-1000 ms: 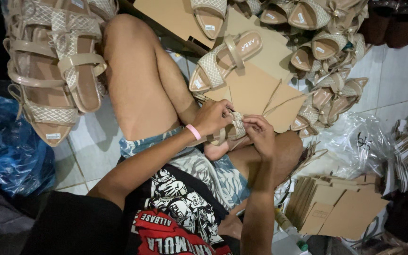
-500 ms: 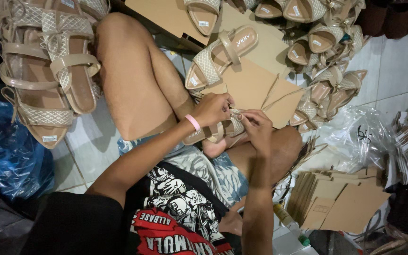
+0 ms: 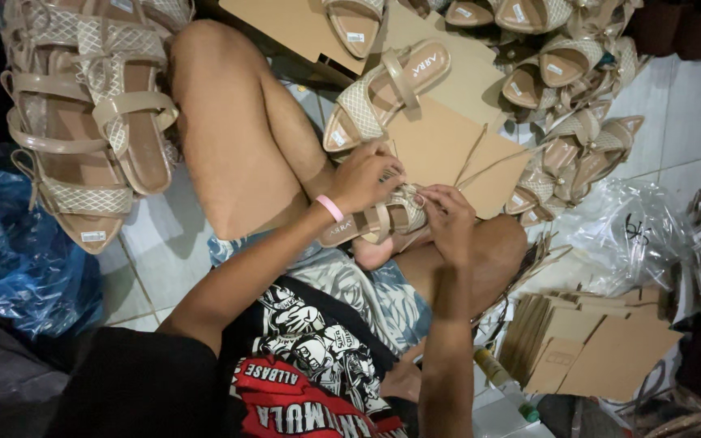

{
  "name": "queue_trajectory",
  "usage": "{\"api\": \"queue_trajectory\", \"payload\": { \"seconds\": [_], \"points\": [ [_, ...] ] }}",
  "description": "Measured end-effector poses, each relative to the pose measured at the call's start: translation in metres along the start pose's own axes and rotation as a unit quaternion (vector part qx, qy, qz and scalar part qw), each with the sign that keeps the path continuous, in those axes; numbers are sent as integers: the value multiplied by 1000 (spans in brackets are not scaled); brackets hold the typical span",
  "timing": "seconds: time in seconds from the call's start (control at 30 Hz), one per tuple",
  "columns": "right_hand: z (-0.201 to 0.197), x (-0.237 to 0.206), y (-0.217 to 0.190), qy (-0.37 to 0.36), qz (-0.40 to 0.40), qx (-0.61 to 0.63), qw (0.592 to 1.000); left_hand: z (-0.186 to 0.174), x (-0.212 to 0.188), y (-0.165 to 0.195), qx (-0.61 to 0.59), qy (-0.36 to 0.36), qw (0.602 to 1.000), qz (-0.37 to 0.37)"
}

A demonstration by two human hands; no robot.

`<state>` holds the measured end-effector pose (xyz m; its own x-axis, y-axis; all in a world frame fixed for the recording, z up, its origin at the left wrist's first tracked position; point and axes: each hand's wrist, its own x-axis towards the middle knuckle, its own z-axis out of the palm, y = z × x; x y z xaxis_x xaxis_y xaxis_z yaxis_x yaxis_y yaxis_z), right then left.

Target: The person sits on the floor and attaches a thin strap to a beige open-toed sandal by hand. They thread the strap through a small loop on the side of the shoe and adjust it into place.

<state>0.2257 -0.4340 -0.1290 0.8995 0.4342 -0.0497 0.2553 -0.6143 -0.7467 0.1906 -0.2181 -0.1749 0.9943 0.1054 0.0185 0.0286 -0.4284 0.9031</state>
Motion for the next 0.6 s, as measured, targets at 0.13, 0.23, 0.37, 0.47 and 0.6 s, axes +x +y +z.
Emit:
{"api": "queue_trajectory", "payload": {
  "seconds": [0.13, 0.23, 0.37, 0.47, 0.6],
  "points": [
    [-1, 1, -2, 4, -22, -12, 1000, 0, 9, -7, -19, -66, 997, -24],
    [-1, 1, -1, 8, 6, -5, 1000, 5, 14, -9, -33, -92, 995, -20],
    [-2, 2, 3, -4, 42, 33, 999, 10, 19, -11, -66, -137, 987, -46],
    [-3, 3, 5, 11, 39, 13, 999, 9, 22, -11, -85, -145, 984, -61],
    [-2, -4, 1, 29, -15, -25, 999, 8, 22, -9, -92, -156, 981, -74]
  ]
}}
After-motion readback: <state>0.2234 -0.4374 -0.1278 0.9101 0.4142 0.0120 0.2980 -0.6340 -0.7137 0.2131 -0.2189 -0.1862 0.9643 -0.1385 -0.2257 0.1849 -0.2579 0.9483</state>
